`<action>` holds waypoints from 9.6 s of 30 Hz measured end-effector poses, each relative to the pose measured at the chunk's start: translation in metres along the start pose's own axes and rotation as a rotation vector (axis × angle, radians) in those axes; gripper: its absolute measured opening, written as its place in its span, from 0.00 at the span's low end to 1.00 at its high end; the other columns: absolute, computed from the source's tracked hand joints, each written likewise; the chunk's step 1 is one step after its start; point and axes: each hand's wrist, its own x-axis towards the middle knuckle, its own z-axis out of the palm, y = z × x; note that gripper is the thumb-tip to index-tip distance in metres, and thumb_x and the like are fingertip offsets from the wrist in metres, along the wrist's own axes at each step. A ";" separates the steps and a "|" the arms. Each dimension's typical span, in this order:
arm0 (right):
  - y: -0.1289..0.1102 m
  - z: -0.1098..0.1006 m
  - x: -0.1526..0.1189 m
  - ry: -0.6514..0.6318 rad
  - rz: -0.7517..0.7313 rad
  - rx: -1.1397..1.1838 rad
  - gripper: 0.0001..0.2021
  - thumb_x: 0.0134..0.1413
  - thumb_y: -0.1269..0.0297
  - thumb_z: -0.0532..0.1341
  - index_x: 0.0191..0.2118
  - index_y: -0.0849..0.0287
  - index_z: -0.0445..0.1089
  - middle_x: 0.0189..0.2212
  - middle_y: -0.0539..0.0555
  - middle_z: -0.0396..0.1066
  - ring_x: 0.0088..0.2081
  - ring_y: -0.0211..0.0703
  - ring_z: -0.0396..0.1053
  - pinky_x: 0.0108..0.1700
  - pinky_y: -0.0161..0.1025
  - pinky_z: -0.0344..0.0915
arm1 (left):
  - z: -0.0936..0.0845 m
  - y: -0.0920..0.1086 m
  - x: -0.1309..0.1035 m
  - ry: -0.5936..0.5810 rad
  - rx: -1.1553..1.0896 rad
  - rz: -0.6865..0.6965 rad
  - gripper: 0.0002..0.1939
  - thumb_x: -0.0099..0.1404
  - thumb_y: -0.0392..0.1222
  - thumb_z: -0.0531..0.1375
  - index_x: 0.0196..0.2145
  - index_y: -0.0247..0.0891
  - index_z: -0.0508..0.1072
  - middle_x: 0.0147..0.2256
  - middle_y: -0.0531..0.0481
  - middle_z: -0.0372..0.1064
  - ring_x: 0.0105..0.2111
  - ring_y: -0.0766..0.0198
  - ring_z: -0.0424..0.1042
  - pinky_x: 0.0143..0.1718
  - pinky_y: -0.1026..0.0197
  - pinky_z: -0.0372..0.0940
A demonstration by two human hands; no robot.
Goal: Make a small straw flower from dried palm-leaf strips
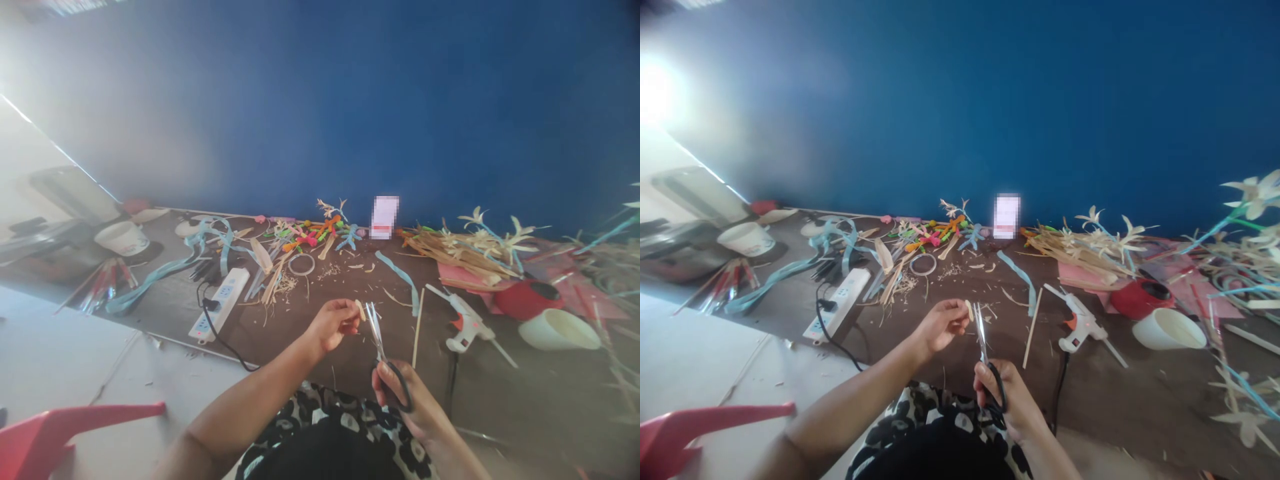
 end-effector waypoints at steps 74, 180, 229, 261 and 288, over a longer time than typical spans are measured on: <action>0.008 -0.009 0.010 -0.011 0.059 0.080 0.19 0.46 0.51 0.55 0.17 0.61 0.63 0.09 0.46 0.56 0.14 0.29 0.50 0.18 0.31 0.43 | -0.005 0.004 0.011 0.002 0.178 -0.057 0.08 0.45 0.39 0.61 0.22 0.32 0.65 0.21 0.51 0.66 0.18 0.72 0.63 0.20 0.68 0.60; -0.016 -0.027 0.076 0.276 -0.304 -0.075 0.13 0.37 0.58 0.63 0.28 0.63 0.70 0.17 0.47 0.65 0.21 0.35 0.59 0.24 0.32 0.52 | -0.003 -0.024 0.018 0.060 0.402 0.169 0.12 0.49 0.45 0.58 0.28 0.33 0.67 0.20 0.54 0.61 0.16 0.72 0.59 0.14 0.70 0.55; -0.015 -0.012 0.079 0.278 -0.198 0.175 0.12 0.35 0.56 0.63 0.24 0.60 0.67 0.18 0.48 0.68 0.21 0.38 0.63 0.24 0.33 0.54 | 0.005 -0.028 0.019 0.138 0.214 0.106 0.12 0.46 0.45 0.60 0.24 0.33 0.65 0.16 0.57 0.56 0.16 0.74 0.56 0.15 0.70 0.49; -0.024 -0.029 0.047 0.224 -0.251 -0.453 0.14 0.39 0.54 0.60 0.20 0.61 0.67 0.15 0.48 0.63 0.20 0.36 0.58 0.23 0.31 0.52 | 0.001 -0.007 0.012 0.140 -0.052 0.110 0.12 0.45 0.44 0.62 0.23 0.32 0.66 0.21 0.53 0.62 0.19 0.75 0.59 0.18 0.71 0.52; -0.016 -0.032 0.026 0.422 -0.262 -1.034 0.13 0.38 0.51 0.59 0.17 0.55 0.66 0.14 0.51 0.64 0.20 0.41 0.62 0.22 0.33 0.49 | 0.008 -0.007 0.013 0.125 -0.158 0.122 0.11 0.46 0.40 0.63 0.25 0.32 0.66 0.22 0.52 0.63 0.20 0.73 0.64 0.21 0.70 0.60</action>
